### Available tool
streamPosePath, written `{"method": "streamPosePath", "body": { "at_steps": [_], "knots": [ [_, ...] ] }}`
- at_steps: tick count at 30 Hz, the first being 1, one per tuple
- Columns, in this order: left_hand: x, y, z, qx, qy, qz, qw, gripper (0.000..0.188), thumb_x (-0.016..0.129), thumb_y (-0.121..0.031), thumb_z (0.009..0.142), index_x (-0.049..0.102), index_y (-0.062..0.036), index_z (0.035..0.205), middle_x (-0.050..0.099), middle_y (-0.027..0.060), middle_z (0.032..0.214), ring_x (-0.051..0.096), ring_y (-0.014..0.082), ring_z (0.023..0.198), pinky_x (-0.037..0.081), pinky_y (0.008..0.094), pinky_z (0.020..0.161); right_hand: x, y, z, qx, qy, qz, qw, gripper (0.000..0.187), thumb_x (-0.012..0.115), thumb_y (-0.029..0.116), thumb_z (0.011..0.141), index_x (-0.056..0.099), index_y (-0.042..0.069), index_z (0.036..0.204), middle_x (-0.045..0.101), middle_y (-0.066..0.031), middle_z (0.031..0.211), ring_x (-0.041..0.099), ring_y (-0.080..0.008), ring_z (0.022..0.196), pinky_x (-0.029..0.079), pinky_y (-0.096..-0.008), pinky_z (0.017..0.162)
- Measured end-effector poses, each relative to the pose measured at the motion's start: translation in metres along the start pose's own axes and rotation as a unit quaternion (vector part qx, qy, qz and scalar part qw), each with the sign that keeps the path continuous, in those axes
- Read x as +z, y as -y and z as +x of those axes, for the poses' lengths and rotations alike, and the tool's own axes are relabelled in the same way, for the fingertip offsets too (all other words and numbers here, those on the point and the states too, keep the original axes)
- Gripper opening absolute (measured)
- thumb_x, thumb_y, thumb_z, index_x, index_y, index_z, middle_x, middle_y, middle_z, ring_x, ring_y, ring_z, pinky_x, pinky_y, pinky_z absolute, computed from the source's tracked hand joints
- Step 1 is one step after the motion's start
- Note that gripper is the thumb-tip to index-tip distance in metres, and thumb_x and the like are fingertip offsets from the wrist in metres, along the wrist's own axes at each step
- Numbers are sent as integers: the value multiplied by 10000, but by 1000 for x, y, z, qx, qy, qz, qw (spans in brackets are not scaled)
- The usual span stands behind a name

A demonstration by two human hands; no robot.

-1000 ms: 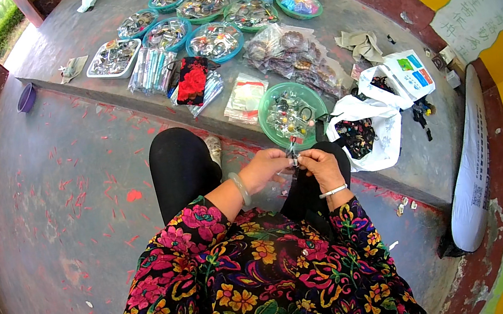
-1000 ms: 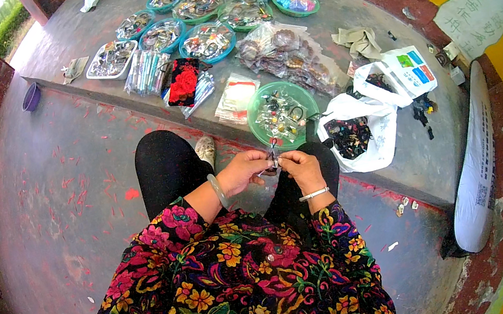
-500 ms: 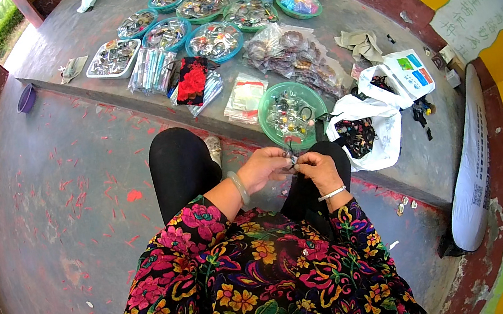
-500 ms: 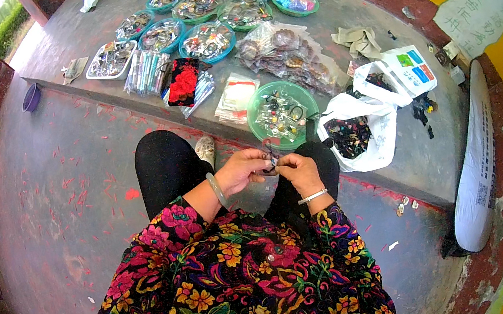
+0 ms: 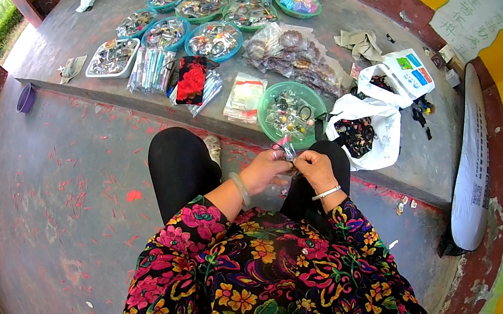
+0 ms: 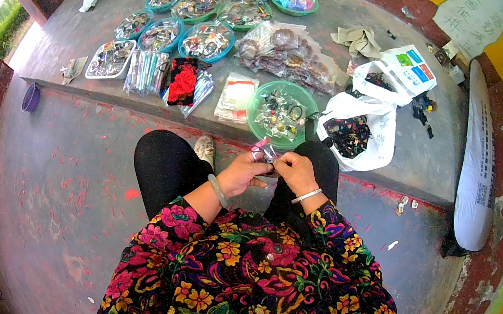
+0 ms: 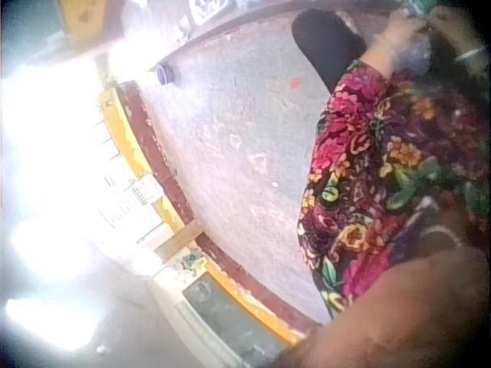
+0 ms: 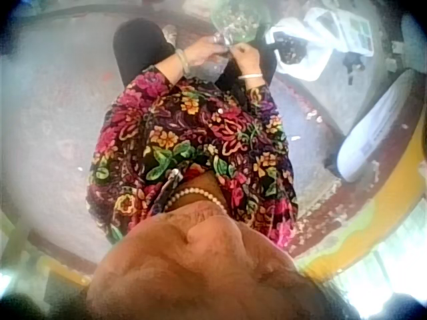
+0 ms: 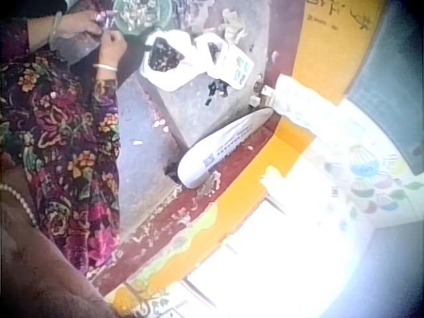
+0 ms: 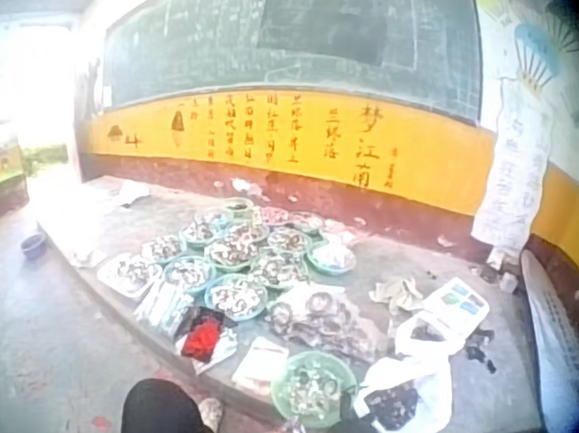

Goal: The person sits on a low step and repeatedly picks up small jewelry items from a green bowl, places them into clear plastic bags, and seals them. The person handles the items one by one, organizing the packaged pieces into a pile on the floor.

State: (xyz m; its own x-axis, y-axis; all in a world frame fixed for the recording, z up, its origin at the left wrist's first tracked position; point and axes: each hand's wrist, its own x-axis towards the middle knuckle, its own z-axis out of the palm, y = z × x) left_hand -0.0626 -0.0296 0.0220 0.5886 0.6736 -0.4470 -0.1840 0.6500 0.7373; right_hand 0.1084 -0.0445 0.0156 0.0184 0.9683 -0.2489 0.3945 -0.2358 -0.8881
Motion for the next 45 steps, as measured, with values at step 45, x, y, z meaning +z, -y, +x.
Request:
{"method": "streamPosePath", "body": {
  "at_steps": [45],
  "knots": [
    [-1,3,6,73,32,-28,996,175,515,10,829,558,-41,990,555,9,935,551,92,873,508,242,740,-3,1,-5,7,-3,218,976,110,684,77,734,665,-4,805,608,-2,729,530,-75,651,416,-207,603]
  ]
}}
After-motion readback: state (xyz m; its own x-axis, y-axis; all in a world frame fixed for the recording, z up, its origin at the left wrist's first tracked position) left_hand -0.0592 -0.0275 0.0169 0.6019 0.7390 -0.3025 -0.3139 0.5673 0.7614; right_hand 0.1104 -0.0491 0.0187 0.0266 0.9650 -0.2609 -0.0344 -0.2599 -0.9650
